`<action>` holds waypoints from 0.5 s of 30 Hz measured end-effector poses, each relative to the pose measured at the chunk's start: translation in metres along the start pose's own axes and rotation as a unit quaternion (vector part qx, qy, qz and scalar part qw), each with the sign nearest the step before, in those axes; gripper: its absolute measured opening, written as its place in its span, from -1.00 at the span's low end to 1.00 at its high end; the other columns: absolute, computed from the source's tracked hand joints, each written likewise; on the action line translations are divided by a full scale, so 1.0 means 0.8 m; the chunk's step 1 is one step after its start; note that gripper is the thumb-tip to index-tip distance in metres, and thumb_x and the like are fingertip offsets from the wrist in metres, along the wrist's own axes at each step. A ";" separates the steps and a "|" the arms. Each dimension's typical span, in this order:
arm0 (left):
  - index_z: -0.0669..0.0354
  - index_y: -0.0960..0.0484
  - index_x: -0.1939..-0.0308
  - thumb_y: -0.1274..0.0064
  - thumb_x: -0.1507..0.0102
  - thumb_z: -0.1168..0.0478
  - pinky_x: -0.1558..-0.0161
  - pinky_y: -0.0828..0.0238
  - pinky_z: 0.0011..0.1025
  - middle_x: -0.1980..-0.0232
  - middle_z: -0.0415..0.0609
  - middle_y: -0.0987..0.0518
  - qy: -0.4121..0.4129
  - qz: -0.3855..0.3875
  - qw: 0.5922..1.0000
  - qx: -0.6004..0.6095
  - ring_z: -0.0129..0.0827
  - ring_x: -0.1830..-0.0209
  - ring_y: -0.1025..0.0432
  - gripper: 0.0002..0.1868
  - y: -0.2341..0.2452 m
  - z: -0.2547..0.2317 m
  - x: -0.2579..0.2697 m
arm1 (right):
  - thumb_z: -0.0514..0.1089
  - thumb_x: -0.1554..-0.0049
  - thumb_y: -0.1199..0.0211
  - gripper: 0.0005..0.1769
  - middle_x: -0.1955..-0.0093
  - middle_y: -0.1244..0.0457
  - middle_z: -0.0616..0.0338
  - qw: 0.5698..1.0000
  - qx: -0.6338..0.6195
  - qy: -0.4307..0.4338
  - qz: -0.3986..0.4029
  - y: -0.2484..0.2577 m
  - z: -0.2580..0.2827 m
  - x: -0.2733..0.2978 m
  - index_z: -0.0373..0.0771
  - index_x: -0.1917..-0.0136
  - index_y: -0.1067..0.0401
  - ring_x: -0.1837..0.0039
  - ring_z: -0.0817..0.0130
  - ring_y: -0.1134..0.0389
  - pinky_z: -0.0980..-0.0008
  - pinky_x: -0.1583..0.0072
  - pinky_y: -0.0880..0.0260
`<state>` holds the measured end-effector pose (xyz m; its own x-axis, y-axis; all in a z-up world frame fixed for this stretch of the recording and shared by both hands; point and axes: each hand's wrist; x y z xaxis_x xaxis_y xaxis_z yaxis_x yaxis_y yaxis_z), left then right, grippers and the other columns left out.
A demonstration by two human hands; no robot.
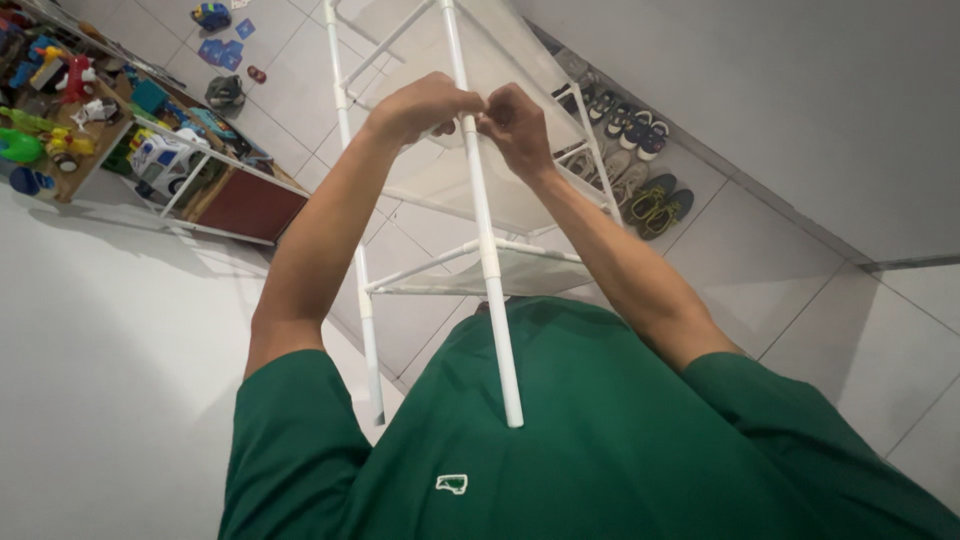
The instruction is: The person wipes a white metal shelf with a cloth and assembles the structure by connecting vertical poles and fabric shelves by hand.
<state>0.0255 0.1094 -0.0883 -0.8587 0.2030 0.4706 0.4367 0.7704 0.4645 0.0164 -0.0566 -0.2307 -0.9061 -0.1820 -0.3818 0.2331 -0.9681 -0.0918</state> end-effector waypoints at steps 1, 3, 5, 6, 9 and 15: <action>0.32 -0.65 0.34 -0.11 -0.15 0.04 0.53 -0.16 -0.43 0.48 -0.11 -0.45 0.002 -0.001 1.000 0.002 -0.45 0.54 -0.33 -0.65 -0.005 0.001 0.000 | -0.41 -0.14 -0.39 -0.76 0.14 -0.33 0.24 1.000 -0.001 -0.002 0.002 0.002 -0.003 0.002 -0.32 0.03 -0.34 0.07 0.57 -0.42 0.50 0.00 -0.56; 0.40 -0.58 0.41 -0.21 -0.08 0.06 0.58 0.04 -0.36 0.52 -0.10 -0.38 0.052 -0.047 0.996 -0.056 -0.43 0.58 -0.20 -0.62 -0.014 0.001 -0.003 | -0.42 -0.17 -0.43 -0.74 0.16 -0.32 0.19 0.997 0.067 0.034 0.004 0.009 -0.010 0.004 -0.34 0.04 -0.34 0.06 0.56 -0.39 0.49 0.03 -0.50; 0.38 -0.58 0.42 -0.30 -0.03 0.03 0.58 0.07 -0.37 0.53 -0.11 -0.36 0.061 -0.051 0.995 -0.065 -0.44 0.58 -0.18 -0.58 -0.023 0.005 -0.007 | -0.41 -0.16 -0.45 -0.73 0.17 -0.34 0.19 0.996 0.080 0.030 0.010 0.011 -0.014 0.009 -0.34 0.05 -0.34 0.08 0.55 -0.41 0.48 0.03 -0.52; 0.36 -0.59 0.44 -0.40 0.01 0.00 0.58 0.10 -0.38 0.54 -0.12 -0.33 0.071 -0.051 0.993 -0.075 -0.45 0.59 -0.16 -0.54 -0.027 0.011 -0.010 | -0.40 -0.15 -0.47 -0.72 0.18 -0.36 0.19 0.995 0.093 0.025 0.014 0.012 -0.015 0.013 -0.34 0.05 -0.34 0.09 0.55 -0.43 0.47 0.04 -0.54; 0.34 -0.62 0.47 -0.30 -0.02 0.04 0.63 -0.17 -0.46 0.55 -0.08 -0.51 0.036 -0.084 0.996 -0.010 -0.48 0.63 -0.32 -0.63 -0.040 0.026 -0.035 | -0.39 -0.14 -0.47 -0.69 0.15 -0.37 0.20 0.995 0.090 0.036 0.012 0.016 -0.013 0.015 -0.33 0.02 -0.32 0.07 0.51 -0.47 0.45 0.04 -0.53; 0.36 -0.65 0.45 -0.28 -0.03 0.06 0.60 -0.17 -0.39 0.54 -0.03 -0.49 0.033 -0.100 0.994 -0.035 -0.40 0.61 -0.35 -0.64 -0.035 0.047 -0.067 | -0.26 0.06 -0.69 -0.17 -0.23 -0.25 -0.08 0.971 0.163 0.150 0.086 0.051 -0.027 -0.005 -0.28 -0.32 -0.23 -0.21 0.23 -0.36 0.35 -0.09 -0.57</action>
<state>0.0489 0.1000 -0.1547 -0.9117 0.0069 0.4108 0.2780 0.7466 0.6045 0.0373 -0.0919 -0.2528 -0.7080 -0.3353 -0.6215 0.2038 -0.9397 0.2747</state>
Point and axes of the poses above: each hand's wrist, its own x-axis away from the middle knuckle, its own y-axis out of the back of the hand, z = x × y
